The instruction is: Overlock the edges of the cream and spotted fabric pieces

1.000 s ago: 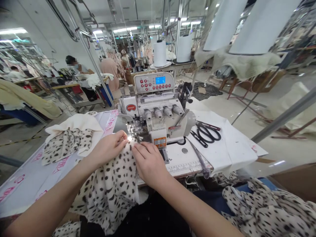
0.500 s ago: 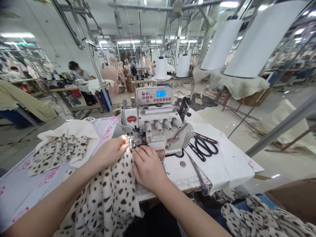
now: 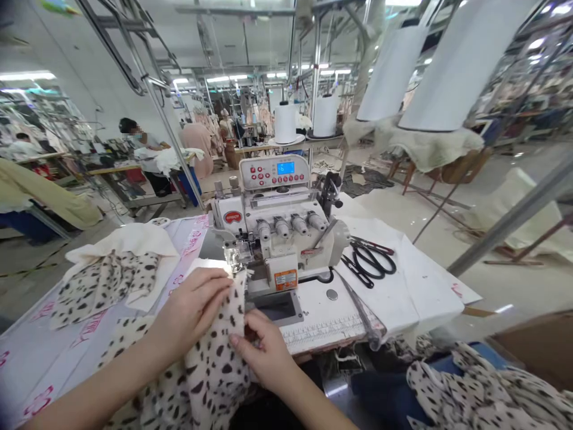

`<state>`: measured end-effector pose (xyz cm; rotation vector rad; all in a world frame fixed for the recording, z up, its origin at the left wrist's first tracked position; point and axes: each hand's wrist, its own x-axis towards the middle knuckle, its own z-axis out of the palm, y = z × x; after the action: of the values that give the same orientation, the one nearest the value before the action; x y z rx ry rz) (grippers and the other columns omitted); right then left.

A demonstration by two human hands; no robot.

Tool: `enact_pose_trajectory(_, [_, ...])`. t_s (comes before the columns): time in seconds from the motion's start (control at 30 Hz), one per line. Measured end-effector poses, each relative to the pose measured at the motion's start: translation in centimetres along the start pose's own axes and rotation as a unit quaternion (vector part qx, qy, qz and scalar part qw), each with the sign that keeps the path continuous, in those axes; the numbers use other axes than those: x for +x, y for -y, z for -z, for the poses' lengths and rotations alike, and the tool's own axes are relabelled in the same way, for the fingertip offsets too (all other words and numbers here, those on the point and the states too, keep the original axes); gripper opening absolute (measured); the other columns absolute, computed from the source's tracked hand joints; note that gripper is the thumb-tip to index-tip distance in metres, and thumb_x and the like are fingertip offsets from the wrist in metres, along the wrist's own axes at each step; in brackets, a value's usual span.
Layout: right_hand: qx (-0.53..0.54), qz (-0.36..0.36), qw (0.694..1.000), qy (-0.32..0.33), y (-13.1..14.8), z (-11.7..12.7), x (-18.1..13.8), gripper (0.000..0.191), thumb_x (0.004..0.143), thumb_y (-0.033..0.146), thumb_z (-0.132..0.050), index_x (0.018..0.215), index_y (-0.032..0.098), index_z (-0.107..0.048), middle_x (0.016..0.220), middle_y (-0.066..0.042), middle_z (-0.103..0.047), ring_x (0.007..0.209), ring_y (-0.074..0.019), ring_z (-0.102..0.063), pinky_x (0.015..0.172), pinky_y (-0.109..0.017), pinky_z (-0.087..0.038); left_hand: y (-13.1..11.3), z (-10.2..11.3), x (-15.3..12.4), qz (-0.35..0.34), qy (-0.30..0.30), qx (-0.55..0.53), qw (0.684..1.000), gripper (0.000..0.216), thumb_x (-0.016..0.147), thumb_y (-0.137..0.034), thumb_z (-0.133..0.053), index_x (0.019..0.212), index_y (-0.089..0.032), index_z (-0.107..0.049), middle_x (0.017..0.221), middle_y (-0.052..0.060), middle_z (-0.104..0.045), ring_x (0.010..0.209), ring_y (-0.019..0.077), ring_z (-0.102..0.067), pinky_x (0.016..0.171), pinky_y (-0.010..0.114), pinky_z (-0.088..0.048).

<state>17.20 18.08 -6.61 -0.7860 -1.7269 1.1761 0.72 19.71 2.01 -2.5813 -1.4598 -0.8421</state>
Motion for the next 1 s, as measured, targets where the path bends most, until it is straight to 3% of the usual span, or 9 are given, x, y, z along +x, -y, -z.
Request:
enact_pose_trajectory(0.13, [0.065,-0.045,0.995,0.062,0.8,0.1,-0.4,0.03,0.078,0.04,-0.057,0.061,0.016,-0.052,0.066,0.001,-0.047,0.065,-0.0135,-0.045,0.062,-0.024,-0.036,0.1,-0.3,-1.0,-0.018,0.06,0.006,0.998,0.028,0.087,-0.02,-0.04,0.113,-0.019,-0.05,0.112,0.007,-0.047,0.104,0.0183,-0.042,0.089,0.033,-0.04])
enact_pose_trajectory(0.3, [0.024,-0.037,0.999,0.029,0.8,0.1,-0.9,0.04,0.074,0.042,-0.06,0.049,0.017,-0.041,0.06,0.002,-0.04,0.061,-0.0126,-0.041,0.057,-0.023,-0.032,0.2,-0.6,-0.9,-0.021,0.075,0.028,0.997,0.032,0.086,-0.022,-0.041,0.116,-0.019,-0.051,0.111,0.008,-0.047,0.103,0.0197,-0.043,0.088,0.034,-0.042])
enact_pose_trajectory(0.47, [0.026,-0.034,0.999,0.007,0.0,0.3,-0.4,0.037,0.074,0.04,-0.061,0.052,0.017,-0.044,0.064,0.002,-0.042,0.063,-0.0131,-0.043,0.06,-0.023,-0.034,0.7,-0.2,-0.3,-0.015,0.1,0.028,0.994,0.037,0.087,-0.026,-0.04,0.123,-0.021,-0.047,0.118,0.009,-0.045,0.109,0.0222,-0.041,0.092,0.039,-0.039])
enact_pose_trajectory(0.57, [0.038,-0.058,0.997,0.017,0.0,0.2,-0.9,0.034,0.071,0.041,-0.064,0.053,0.016,-0.05,0.068,0.0,-0.046,0.068,-0.0145,-0.046,0.063,-0.024,-0.036,1.6,0.6,0.3,0.022,0.111,-0.055,0.992,0.03,0.088,-0.028,-0.037,0.113,-0.027,-0.054,0.12,0.003,-0.047,0.11,0.0196,-0.043,0.094,0.036,-0.037])
enact_pose_trajectory(0.7, [0.099,-0.094,0.99,0.037,1.0,-0.3,-3.0,0.03,0.068,0.04,-0.068,0.056,0.014,-0.059,0.074,-0.002,-0.052,0.073,-0.0162,-0.05,0.066,-0.025,-0.039,2.7,1.4,0.7,0.128,0.067,-0.184,0.972,0.021,0.088,-0.03,-0.036,0.093,-0.024,-0.055,0.106,-0.001,-0.055,0.099,0.0146,-0.05,0.089,0.03,-0.039])
enact_pose_trajectory(0.83, [0.197,-0.106,0.973,0.054,2.3,-0.3,-4.9,0.02,0.067,0.034,-0.07,0.064,0.015,-0.066,0.081,-0.004,-0.057,0.081,-0.0181,-0.053,0.074,-0.026,-0.039,2.9,1.3,0.9,0.162,0.062,-0.19,0.966,0.016,0.088,-0.03,-0.035,0.089,-0.022,-0.049,0.105,0.0,-0.053,0.098,0.016,-0.049,0.087,0.031,-0.037])
enact_pose_trajectory(1.0, [0.234,-0.13,0.962,0.049,2.3,-0.4,-5.7,0.023,0.066,0.033,-0.071,0.058,0.014,-0.061,0.078,-0.003,-0.055,0.078,-0.0172,-0.052,0.068,-0.025,-0.039,2.8,0.8,1.7,0.159,0.059,-0.142,0.975,0.012,0.086,-0.023,-0.033,0.085,-0.021,-0.045,0.105,0.001,-0.05,0.101,0.0171,-0.046,0.085,0.031,-0.036])
